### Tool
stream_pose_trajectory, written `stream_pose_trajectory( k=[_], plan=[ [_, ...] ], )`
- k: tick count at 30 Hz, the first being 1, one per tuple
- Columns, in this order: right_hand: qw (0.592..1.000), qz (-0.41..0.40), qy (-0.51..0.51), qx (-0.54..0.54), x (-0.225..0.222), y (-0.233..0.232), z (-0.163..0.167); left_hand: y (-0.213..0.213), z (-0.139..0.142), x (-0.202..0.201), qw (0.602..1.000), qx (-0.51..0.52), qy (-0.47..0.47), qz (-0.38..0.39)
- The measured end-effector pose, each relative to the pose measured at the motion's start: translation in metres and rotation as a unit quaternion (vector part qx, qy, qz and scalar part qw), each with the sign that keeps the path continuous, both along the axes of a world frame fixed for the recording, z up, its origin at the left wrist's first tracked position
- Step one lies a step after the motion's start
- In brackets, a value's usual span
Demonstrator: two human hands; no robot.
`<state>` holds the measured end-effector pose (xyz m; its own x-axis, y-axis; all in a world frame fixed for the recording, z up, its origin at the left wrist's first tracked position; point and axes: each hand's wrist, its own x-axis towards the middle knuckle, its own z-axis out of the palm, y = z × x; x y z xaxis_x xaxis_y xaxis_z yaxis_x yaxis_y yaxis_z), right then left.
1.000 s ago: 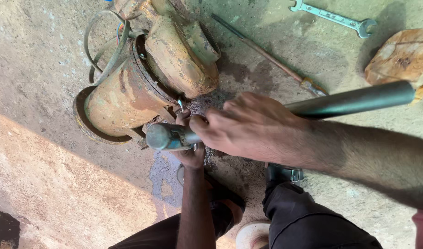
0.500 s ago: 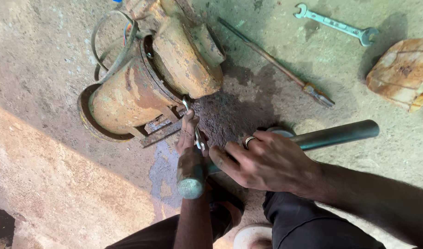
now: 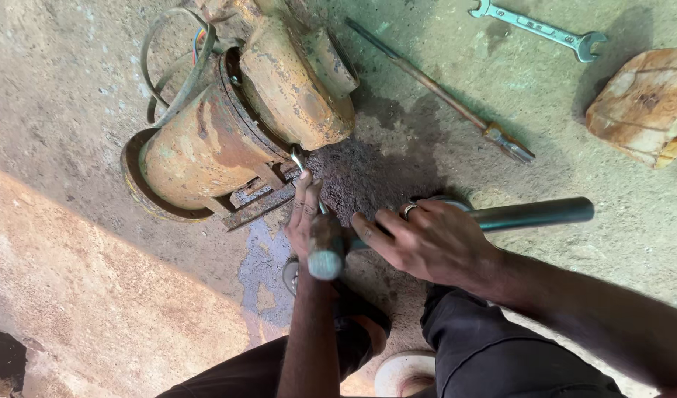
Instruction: The person disassembles a rusty water pump by loosening bolts with a wrench and hammer, then separates the pump housing from the motor. They manipulate the components on a concrete floor and reposition the parts for further work.
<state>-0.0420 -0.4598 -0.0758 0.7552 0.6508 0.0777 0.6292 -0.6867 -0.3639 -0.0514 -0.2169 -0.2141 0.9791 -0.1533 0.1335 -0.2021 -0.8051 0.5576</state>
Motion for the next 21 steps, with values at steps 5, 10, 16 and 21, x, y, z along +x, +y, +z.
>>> stream_pose_trajectory(
  k=[5,10,16,21],
  plan=[
    [1.000,-0.017,-0.026,0.000,-0.013,-0.004,-0.024,0.007,-0.020,0.001,0.999,0.021,-0.022,-0.024],
    [0.998,-0.030,-0.025,-0.050,-0.016,-0.005,-0.053,0.012,-0.024,0.000,0.995,0.042,-0.063,-0.061],
    [0.987,-0.143,0.023,-0.064,-0.039,-0.023,-0.092,0.003,-0.033,0.018,0.948,0.261,0.175,-0.057],
    [0.945,-0.307,0.094,-0.055,-0.076,-0.061,-0.108,0.008,-0.041,0.006,0.992,0.120,0.026,-0.041]
  ],
)
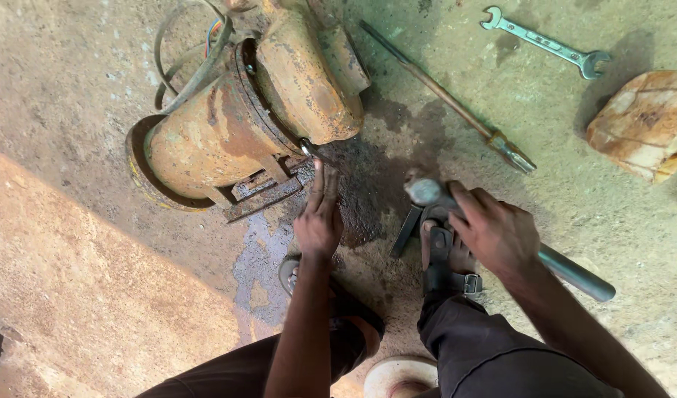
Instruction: The person disassembles a rusty water pump by loosening bolts with a wrench and hammer, then separates the pump housing from the motor. They manipulate the components on a concrete floor and reposition the parts for further work.
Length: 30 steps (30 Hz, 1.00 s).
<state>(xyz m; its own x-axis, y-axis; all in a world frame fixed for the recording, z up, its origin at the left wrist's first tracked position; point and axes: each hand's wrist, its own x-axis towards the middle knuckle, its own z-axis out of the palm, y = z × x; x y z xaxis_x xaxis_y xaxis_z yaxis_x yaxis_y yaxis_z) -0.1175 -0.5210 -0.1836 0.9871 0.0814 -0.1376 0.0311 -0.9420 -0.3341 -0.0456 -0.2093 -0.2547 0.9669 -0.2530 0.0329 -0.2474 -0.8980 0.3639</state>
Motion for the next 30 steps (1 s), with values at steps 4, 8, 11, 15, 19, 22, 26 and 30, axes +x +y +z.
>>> stream_pose_trajectory(
  k=[4,8,11,15,19,22,26,30],
  plan=[
    [0.994,-0.105,0.030,0.028,-0.028,-0.030,-0.005,-0.012,-0.010,-0.008,0.954,-0.248,0.046,0.162],
    [0.978,-0.192,0.076,0.035,-0.060,-0.049,-0.013,-0.037,-0.016,0.011,0.947,-0.301,0.020,0.108],
    [0.974,-0.212,0.083,0.016,-0.076,-0.055,-0.021,-0.049,-0.006,0.020,0.864,-0.481,0.078,0.125],
    [0.970,-0.234,0.054,0.028,-0.083,-0.058,-0.030,-0.058,0.048,0.006,0.734,-0.561,0.219,0.313],
    [0.977,-0.206,0.014,0.051,-0.083,-0.058,-0.029,-0.040,0.083,0.008,0.717,-0.508,0.296,0.375],
    [0.973,-0.222,0.026,0.060,-0.082,-0.056,-0.025,-0.048,0.063,0.015,0.852,-0.356,0.259,0.283],
    [0.972,-0.222,-0.021,0.079,-0.077,-0.053,-0.018,-0.064,0.013,0.027,0.889,-0.319,0.212,0.249],
    [0.966,-0.245,0.042,0.069,-0.074,-0.051,-0.018,-0.048,-0.002,0.053,0.917,-0.232,0.260,0.192]
  ],
)
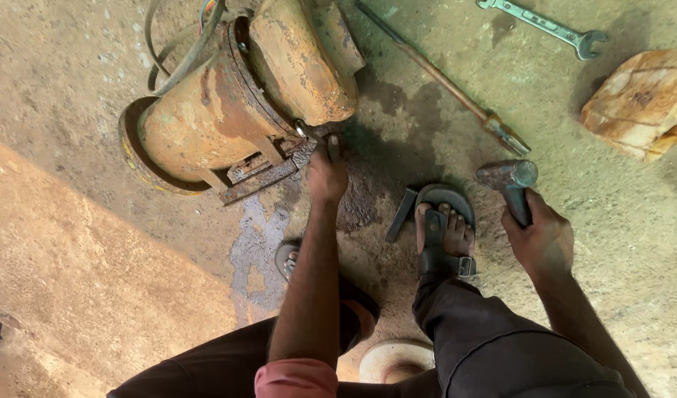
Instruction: The person disassembles a rusty water pump by loosening bolts with a wrench and hammer, then separates the pump housing from the motor. They manipulate the components on a concrete floor and reposition the parts for further work.
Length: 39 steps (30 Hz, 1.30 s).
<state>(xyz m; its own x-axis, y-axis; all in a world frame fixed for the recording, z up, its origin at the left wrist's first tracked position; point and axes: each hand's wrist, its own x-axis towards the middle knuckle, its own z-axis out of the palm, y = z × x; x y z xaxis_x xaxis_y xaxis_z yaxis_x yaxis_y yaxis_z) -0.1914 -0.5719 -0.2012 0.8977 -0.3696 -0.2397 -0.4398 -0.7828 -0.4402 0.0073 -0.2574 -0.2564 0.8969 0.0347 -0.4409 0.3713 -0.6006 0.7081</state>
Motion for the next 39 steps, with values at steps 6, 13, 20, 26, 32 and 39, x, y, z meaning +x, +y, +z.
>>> stream_pose_trajectory(
  k=[6,13,20,26,32,39],
  plan=[
    [0.999,0.006,-0.033,0.003,-0.009,-0.005,-0.013,0.019,0.049,-0.044,0.998,0.015,0.057,0.027],
    [1.000,0.010,-0.011,0.017,-0.010,-0.008,-0.017,0.045,0.018,-0.053,0.940,0.173,-0.142,-0.257],
    [0.999,0.027,-0.046,-0.011,-0.007,-0.012,-0.009,-0.018,-0.007,-0.047,0.964,0.168,0.165,-0.125],
    [0.987,0.030,0.026,-0.154,0.015,-0.025,0.006,0.007,0.099,-0.015,0.975,0.130,0.105,-0.145],
    [0.958,0.106,0.162,-0.214,0.065,-0.009,0.050,0.074,0.207,0.068,0.978,0.097,-0.169,-0.075],
    [0.916,0.329,-0.185,0.136,0.179,0.151,0.059,0.130,0.257,0.155,0.863,0.351,-0.218,-0.292]
  ],
)
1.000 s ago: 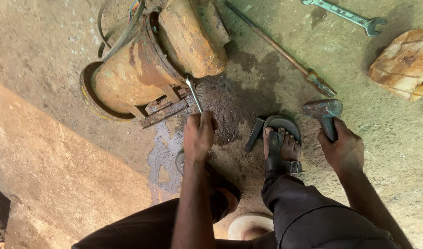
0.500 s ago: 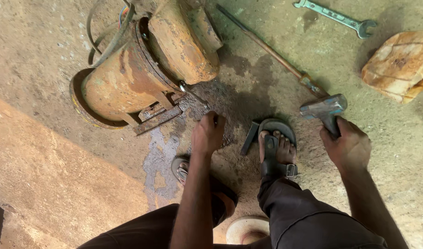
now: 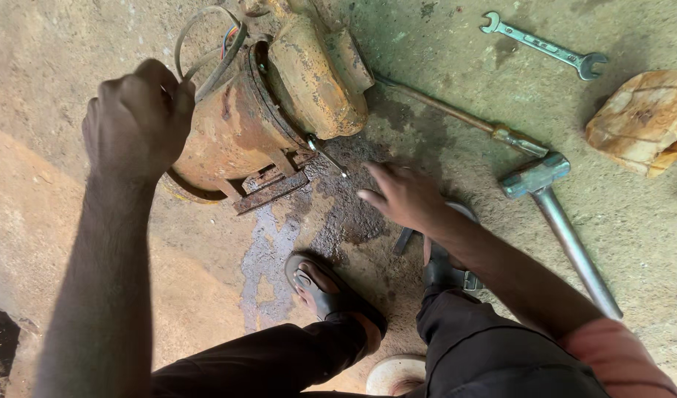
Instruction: The person disassembles a rusty water pump by loosening bolts with a wrench and hammer, then separates the pump housing from the motor. They manipulate the components on a concrete floor and reposition the parts for further work.
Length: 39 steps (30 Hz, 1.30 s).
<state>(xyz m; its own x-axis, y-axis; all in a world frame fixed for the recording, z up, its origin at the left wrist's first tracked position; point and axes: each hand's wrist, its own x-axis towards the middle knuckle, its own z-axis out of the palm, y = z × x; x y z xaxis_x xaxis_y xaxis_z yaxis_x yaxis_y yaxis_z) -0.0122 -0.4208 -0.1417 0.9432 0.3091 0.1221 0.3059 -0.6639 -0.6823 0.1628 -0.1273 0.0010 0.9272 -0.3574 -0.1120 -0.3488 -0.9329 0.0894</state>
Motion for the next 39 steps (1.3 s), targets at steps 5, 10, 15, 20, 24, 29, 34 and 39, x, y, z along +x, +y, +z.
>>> stream_pose_trajectory(
  k=[5,10,15,20,24,29,34,39],
  plan=[
    [0.997,-0.019,-0.054,0.043,0.037,0.048,0.018,0.037,-0.016,-0.026,0.990,0.120,0.069,0.034],
    [0.997,-0.003,-0.064,-0.032,0.045,0.050,0.019,0.074,-0.048,-0.062,0.993,0.102,0.049,-0.023],
    [0.997,-0.025,0.050,0.052,0.038,0.059,0.025,0.080,-0.067,-0.063,0.998,0.037,0.027,-0.053],
    [1.000,0.011,0.005,-0.022,0.037,0.054,0.020,0.076,-0.071,-0.054,0.994,0.081,0.076,0.007],
    [0.999,-0.017,-0.019,0.043,0.038,0.057,0.011,0.074,-0.080,-0.052,0.994,0.091,0.057,0.015],
    [1.000,0.008,0.004,-0.001,0.034,0.063,0.008,0.083,-0.084,-0.062,0.997,0.060,0.051,0.019],
    [0.993,0.050,0.095,0.047,0.026,0.058,0.010,0.084,-0.081,-0.060,0.994,0.081,0.064,0.040],
    [0.995,0.005,0.048,-0.089,0.029,0.063,0.009,0.077,-0.083,-0.056,0.995,0.097,0.009,0.012]
  ],
)
